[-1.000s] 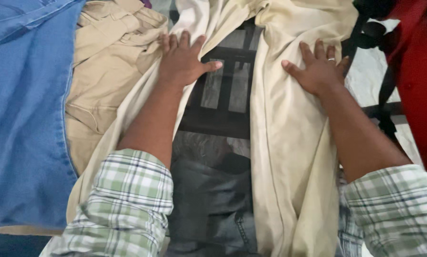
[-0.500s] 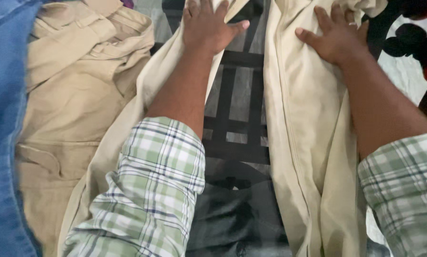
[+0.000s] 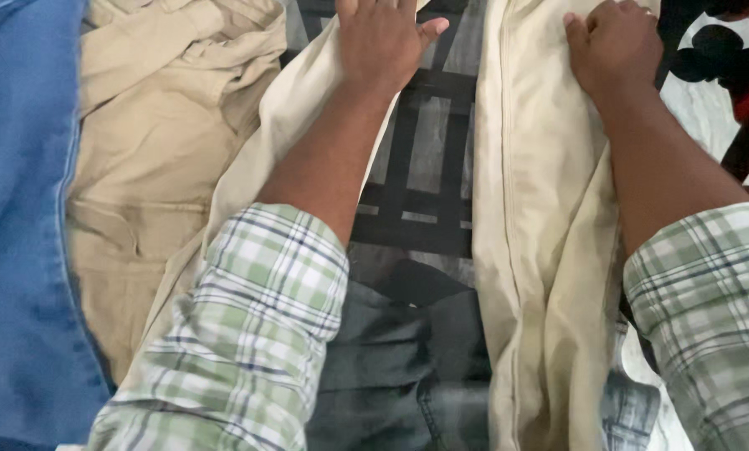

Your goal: The person folds a pair of trousers and a pair of jeans by hand on a glass table and places them into an open red suitcase.

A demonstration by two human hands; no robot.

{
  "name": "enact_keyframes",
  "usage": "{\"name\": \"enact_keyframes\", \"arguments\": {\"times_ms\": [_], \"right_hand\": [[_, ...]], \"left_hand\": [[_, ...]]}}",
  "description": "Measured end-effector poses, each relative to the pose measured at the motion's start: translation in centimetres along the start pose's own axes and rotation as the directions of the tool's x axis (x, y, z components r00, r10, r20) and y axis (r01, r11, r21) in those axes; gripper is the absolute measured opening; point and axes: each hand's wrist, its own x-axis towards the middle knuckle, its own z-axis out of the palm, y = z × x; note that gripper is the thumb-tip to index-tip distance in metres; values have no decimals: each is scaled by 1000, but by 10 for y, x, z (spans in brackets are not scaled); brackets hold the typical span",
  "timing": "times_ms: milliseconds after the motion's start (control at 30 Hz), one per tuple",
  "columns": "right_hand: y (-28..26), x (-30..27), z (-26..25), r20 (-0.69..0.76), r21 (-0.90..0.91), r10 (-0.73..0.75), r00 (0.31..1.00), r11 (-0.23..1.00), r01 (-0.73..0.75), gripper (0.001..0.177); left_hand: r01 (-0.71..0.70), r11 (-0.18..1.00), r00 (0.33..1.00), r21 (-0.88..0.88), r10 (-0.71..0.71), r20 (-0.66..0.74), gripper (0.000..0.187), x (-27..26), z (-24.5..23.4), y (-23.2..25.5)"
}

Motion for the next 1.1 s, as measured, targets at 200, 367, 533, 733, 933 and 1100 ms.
{"name": "enact_keyframes", "arguments": {"times_ms": [200,367,533,733,933,1100], "right_hand": [[-35,-45,-54,147,96,11,989,995,-25,55],[-122,-109,-126,537,103,83,839,981,-164,76],[-207,-181,-153,419,247,-355,836,930,271,81],[-232,-239,-156,138,401,-503,853,816,416,57],[-214,-251,-167,71,420,-508,858,796,437,53],[-221,-256,-171,30,355,-509,860,810,467,52]], "left_hand": [[-78,997,990,3,77,119,51,-59,-58,-28],[37,999,980,-13,-34,197,41,-98,-141,-31],[177,982,901,-64,-136,411,55,-136,-208,-5],[215,924,952,-316,-126,280,21,-146,-181,14],[380,-158,863,-911,-294,411,22,-93,-161,-67],[680,471,709,-563,-619,338,25,-154,-194,-163]]}}
